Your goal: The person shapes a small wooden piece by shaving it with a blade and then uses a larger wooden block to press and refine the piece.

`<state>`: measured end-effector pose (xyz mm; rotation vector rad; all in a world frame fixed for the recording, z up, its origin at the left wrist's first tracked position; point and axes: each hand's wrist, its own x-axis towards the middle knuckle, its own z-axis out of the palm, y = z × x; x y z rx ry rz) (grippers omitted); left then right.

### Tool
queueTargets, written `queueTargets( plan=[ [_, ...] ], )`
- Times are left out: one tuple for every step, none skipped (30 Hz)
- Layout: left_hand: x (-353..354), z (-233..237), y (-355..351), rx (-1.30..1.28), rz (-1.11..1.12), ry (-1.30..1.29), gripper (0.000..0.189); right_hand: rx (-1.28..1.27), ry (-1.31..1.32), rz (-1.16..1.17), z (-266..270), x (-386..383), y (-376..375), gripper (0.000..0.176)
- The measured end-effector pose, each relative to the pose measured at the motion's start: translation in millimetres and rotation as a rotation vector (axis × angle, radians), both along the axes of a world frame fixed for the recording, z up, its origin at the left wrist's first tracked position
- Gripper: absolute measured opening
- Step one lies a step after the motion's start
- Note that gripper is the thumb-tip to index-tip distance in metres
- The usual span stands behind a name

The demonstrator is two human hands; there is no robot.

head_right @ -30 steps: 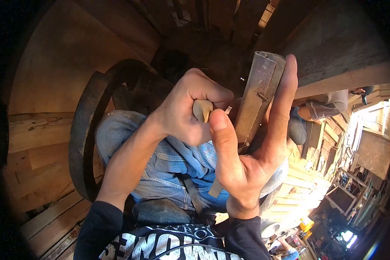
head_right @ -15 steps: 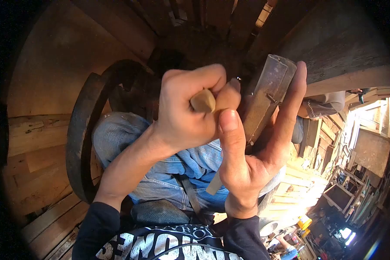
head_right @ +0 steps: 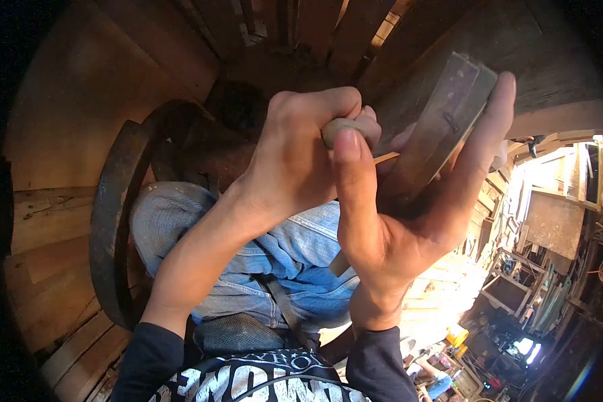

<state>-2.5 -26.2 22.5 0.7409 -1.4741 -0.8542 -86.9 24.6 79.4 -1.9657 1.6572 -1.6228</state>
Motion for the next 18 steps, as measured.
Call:
queueTargets(
  plan=[
    [-1.3, 0.1, -0.1, -0.003, 0.002, 0.002, 0.022, -0.054, 0.111, -0.046, 2.1, -2.7, -4.5, 0.076],
    [-2.8, 0.2, 0.2, -0.01, 0.021, -0.024, 0.021, -0.057, 0.113, -0.045, 7.5, -2.4, -6.8, 0.076],
    [-3.1, 0.5, 0.7, -0.017, 0.039, -0.05, 0.021, -0.061, 0.048, -0.117, 15.0, -1.0, -8.9, 0.076],
    [-2.1, 1.3, 1.9, -0.017, 0.041, -0.046, 0.021, -0.065, -0.017, -0.189, 20.6, -1.7, -10.6, 0.075],
    [-0.9, 2.3, 2.9, 0.012, 0.046, -0.063, 0.02, -0.097, -0.119, -0.199, 24.2, -11.0, -15.8, 0.076],
    [0.3, 3.5, 2.3, 0.038, 0.052, -0.081, 0.019, -0.101, -0.116, -0.196, 27.9, -9.7, -14.8, 0.076],
    [0.8, 3.6, 0.2, 0.032, 0.056, -0.078, 0.019, -0.056, -0.165, -0.141, 32.4, -7.8, -12.0, 0.076],
    [1.0, 2.2, -2.4, 0.016, 0.079, -0.066, 0.02, -0.009, -0.214, -0.087, 35.0, -6.3, -10.7, 0.077],
    [1.2, 1.9, -4.0, 0.001, 0.101, -0.054, 0.021, -0.03, -0.053, -0.113, 28.8, -3.9, -10.9, 0.077],
    [2.2, 2.4, -4.7, -0.002, 0.102, -0.053, 0.021, -0.033, -0.052, -0.112, 25.7, -2.3, -9.9, 0.077],
    [3.6, 2.7, -4.9, 0.002, 0.076, 0.001, 0.023, -0.007, 0.059, -0.062, 23.4, -1.0, -8.4, 0.077],
    [4.7, 2.6, -5.1, 0.006, 0.05, 0.052, 0.025, 0.021, 0.168, -0.013, 22.3, -0.2, -7.5, 0.077],
    [4.3, 2.1, -5.2, 0.005, 0.049, 0.05, 0.025, -0.012, 0.249, -0.056, 23.0, -1.2, -10.9, 0.076],
    [3.2, 1.4, -5.9, 0.009, 0.052, -0.006, 0.026, -0.014, 0.247, -0.056, 23.1, -2.2, -14.0, 0.076],
    [3.1, 2.2, -7.0, 0.011, 0.057, -0.062, 0.028, -0.038, 0.03, -0.123, 23.6, -3.4, -17.4, 0.076],
    [4.6, 3.6, -6.6, 0.008, 0.058, -0.062, 0.028, -0.06, -0.187, -0.189, 24.8, -5.8, -20.3, 0.076],
    [7.3, 6.0, -6.0, 0.053, 0.045, -0.076, 0.029, -0.053, -0.156, -0.175, 24.0, -12.9, -22.3, 0.079],
    [10.2, 8.3, -6.5, 0.096, 0.031, -0.092, 0.03, -0.06, -0.159, -0.176, 21.0, -10.7, -23.1, 0.079]
  ],
)
